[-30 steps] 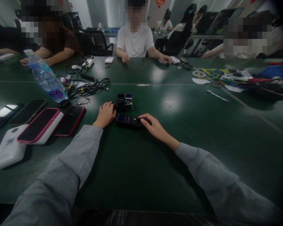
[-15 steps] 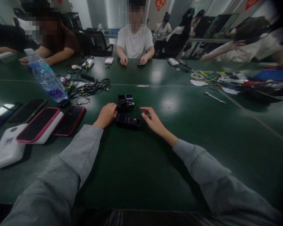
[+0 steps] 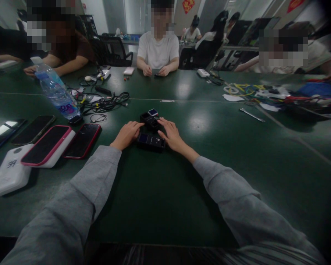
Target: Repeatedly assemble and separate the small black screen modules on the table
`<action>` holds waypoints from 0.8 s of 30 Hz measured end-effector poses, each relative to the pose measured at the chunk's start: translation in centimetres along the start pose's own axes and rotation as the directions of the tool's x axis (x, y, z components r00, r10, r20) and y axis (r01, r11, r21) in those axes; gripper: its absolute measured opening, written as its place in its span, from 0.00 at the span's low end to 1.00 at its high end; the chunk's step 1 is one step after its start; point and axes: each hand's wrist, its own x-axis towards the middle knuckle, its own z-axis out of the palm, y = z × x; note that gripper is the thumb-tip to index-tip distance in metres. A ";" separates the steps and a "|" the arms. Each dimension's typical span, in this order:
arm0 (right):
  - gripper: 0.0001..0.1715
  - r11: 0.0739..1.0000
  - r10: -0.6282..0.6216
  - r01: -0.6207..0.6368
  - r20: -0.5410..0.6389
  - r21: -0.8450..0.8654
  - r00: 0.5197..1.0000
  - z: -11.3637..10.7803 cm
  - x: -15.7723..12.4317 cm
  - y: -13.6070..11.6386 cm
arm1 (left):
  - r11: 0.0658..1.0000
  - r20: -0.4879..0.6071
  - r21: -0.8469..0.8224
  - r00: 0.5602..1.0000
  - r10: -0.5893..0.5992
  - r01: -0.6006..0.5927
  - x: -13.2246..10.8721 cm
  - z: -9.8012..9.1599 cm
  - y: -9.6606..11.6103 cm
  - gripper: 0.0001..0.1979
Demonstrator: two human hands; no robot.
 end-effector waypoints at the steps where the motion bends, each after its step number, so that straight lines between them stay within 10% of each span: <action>1: 0.29 1.000 -0.004 0.004 -0.002 -0.005 1.000 0.0 0.0 -0.1 | 1.000 0.002 0.001 1.000 0.001 -0.001 0.0 0.0 0.0 0.19; 24: 0.14 0.994 -0.009 0.000 -0.081 -0.112 0.997 -0.8 -0.4 -1.5 | 0.999 -0.025 -0.031 0.999 -0.030 0.029 0.1 0.1 -0.2 0.18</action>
